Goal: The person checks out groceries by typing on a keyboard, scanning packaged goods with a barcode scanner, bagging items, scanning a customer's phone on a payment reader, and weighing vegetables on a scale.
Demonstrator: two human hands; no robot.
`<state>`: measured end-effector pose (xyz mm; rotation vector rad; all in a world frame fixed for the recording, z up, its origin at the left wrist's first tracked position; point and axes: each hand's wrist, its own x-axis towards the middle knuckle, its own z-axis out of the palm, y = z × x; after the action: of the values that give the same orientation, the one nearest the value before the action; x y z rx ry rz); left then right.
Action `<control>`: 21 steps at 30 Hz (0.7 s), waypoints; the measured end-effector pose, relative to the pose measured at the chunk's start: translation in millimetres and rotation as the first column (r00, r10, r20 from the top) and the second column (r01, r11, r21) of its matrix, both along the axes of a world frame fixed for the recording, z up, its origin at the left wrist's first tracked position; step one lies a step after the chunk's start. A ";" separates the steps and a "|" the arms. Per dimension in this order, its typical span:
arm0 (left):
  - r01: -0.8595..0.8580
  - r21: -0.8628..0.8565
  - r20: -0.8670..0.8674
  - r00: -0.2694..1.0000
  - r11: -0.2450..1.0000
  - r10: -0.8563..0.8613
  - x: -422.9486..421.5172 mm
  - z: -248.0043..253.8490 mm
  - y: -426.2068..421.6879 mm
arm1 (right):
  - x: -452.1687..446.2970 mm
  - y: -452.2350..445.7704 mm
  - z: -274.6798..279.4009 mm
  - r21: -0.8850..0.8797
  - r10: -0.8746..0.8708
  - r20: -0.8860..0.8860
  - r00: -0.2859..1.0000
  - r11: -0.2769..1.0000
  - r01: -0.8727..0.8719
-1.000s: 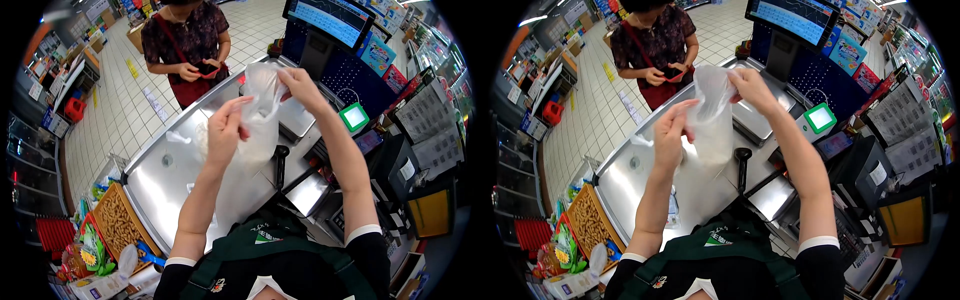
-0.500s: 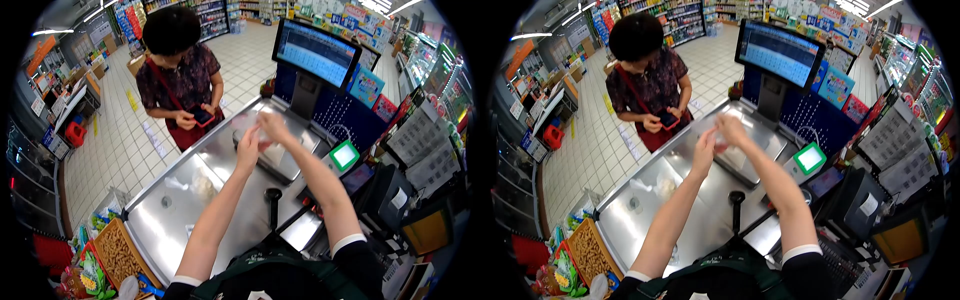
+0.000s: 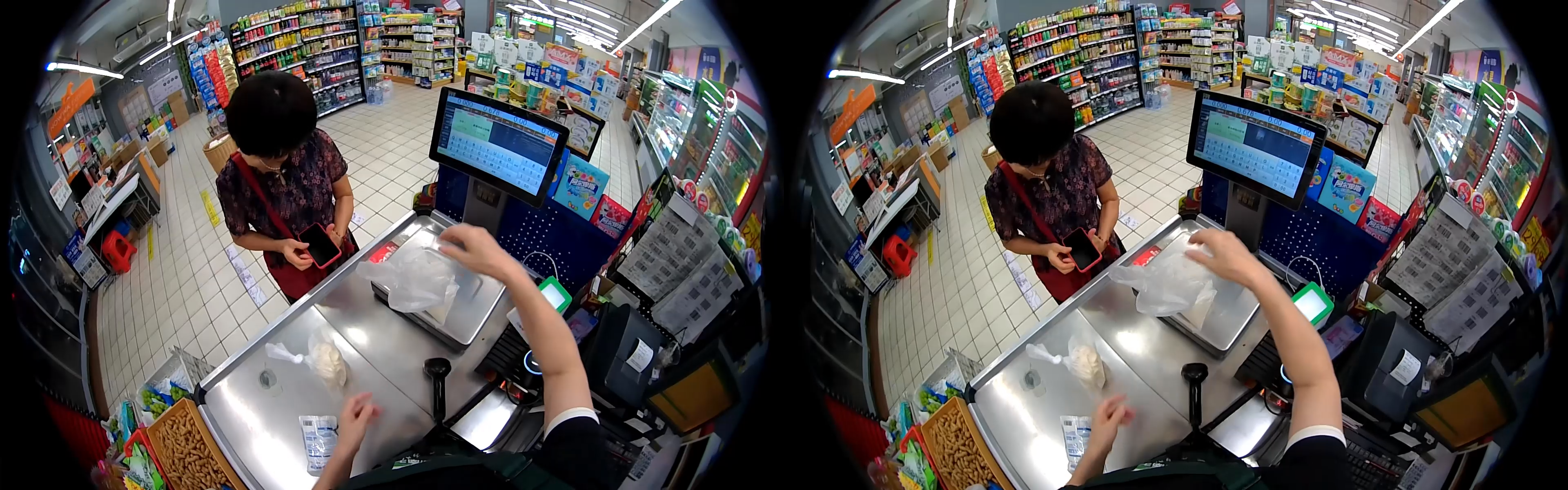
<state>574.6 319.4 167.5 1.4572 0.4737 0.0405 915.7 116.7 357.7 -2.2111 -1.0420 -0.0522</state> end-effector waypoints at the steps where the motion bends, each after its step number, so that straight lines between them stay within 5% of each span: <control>1: -0.015 -0.021 -0.050 0.999 1.000 0.014 -21.4 -4.3 -1.1 | 7.1 -3.8 7.1 -0.013 -0.030 0.097 0.995 0.999 0.031; 8: -0.033 -0.089 -0.068 0.997 0.996 0.027 -93.6 -47.3 8.2 | 64.0 14.2 26.1 0.109 -0.394 0.468 0.791 0.914 0.391; 12: -0.191 -0.008 -0.017 0.982 0.982 0.191 -86.6 -40.7 21.9 | 90.9 25.5 27.0 0.088 -0.477 0.500 0.723 0.858 0.506; 14: -0.287 0.148 -0.045 0.954 0.946 0.296 -81.4 -33.2 33.0 | 98.3 30.1 30.5 0.141 -0.489 0.663 0.566 0.825 0.548; 21: -0.304 0.321 -0.067 0.937 0.897 0.342 -84.0 -28.4 42.6 | 91.3 35.9 46.1 -0.054 -0.495 0.533 0.686 0.789 0.612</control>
<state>490.6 362.1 139.1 1.6761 0.8382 0.3044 1006.9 152.7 403.8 -2.7407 -0.5773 -0.8613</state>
